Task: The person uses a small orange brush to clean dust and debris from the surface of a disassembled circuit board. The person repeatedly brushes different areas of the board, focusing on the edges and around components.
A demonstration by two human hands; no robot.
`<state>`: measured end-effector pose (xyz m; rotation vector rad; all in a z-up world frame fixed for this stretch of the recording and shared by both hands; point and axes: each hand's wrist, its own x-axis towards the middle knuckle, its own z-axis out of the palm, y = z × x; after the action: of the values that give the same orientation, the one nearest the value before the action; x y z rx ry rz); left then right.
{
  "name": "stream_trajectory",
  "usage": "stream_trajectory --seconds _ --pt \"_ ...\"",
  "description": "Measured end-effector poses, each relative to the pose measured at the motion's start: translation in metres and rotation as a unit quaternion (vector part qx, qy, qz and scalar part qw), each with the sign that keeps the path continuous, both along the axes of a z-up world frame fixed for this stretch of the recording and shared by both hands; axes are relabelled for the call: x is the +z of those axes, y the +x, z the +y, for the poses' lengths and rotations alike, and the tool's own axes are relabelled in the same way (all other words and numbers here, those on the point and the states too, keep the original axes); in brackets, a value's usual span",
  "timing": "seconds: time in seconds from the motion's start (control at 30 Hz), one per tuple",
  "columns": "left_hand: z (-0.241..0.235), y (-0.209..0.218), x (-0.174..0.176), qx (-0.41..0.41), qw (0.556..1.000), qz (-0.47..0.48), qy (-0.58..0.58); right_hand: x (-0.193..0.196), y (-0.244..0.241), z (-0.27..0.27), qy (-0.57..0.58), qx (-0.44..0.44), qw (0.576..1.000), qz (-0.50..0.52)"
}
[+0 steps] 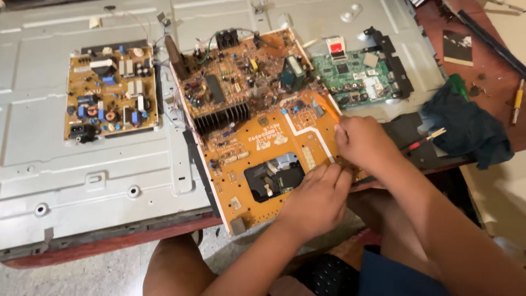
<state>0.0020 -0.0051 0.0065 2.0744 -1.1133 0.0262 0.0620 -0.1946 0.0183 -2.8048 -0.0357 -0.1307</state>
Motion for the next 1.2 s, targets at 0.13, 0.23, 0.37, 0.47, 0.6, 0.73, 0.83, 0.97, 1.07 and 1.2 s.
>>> stream_trajectory --seconds 0.13,0.23,0.37,0.47,0.6,0.73,0.83,0.97,1.07,1.2 --pt "-0.002 -0.002 -0.004 0.015 0.999 -0.033 -0.009 0.001 -0.006 -0.004 -0.028 0.0 0.999 0.014" --pt "-0.004 -0.003 -0.005 0.028 0.999 -0.043 -0.005 0.002 -0.015 -0.007 -0.033 -0.006 0.999 0.018" --pt "-0.004 -0.003 -0.004 0.019 0.999 -0.045 0.018 0.005 -0.025 -0.01 -0.026 0.004 1.0 0.013" --pt "-0.004 -0.002 -0.004 0.017 0.998 -0.057 0.027 0.011 -0.035 -0.011 -0.012 0.004 0.999 0.032" --pt "-0.005 -0.002 -0.005 0.012 0.998 -0.055 0.034 0.014 -0.041 -0.01 0.007 0.011 1.0 0.026" --pt "-0.005 -0.001 -0.005 0.008 0.998 -0.051 0.024 0.012 -0.037 -0.008 -0.007 0.007 1.0 0.02" --pt "-0.004 -0.001 -0.003 -0.001 0.999 -0.039 0.035 0.009 -0.031 -0.007 0.021 0.019 1.0 0.004" --pt "-0.001 0.001 -0.001 -0.014 0.999 -0.025 0.015 0.008 -0.022 -0.004 0.011 0.006 1.0 0.012" --pt "-0.002 0.0 -0.003 -0.016 1.0 -0.014 -0.012 0.005 -0.02 -0.004 0.006 -0.003 1.0 0.01" --pt "-0.001 0.001 -0.002 -0.019 0.999 -0.009 -0.028 0.001 -0.013 -0.003 0.008 -0.008 1.0 0.01"
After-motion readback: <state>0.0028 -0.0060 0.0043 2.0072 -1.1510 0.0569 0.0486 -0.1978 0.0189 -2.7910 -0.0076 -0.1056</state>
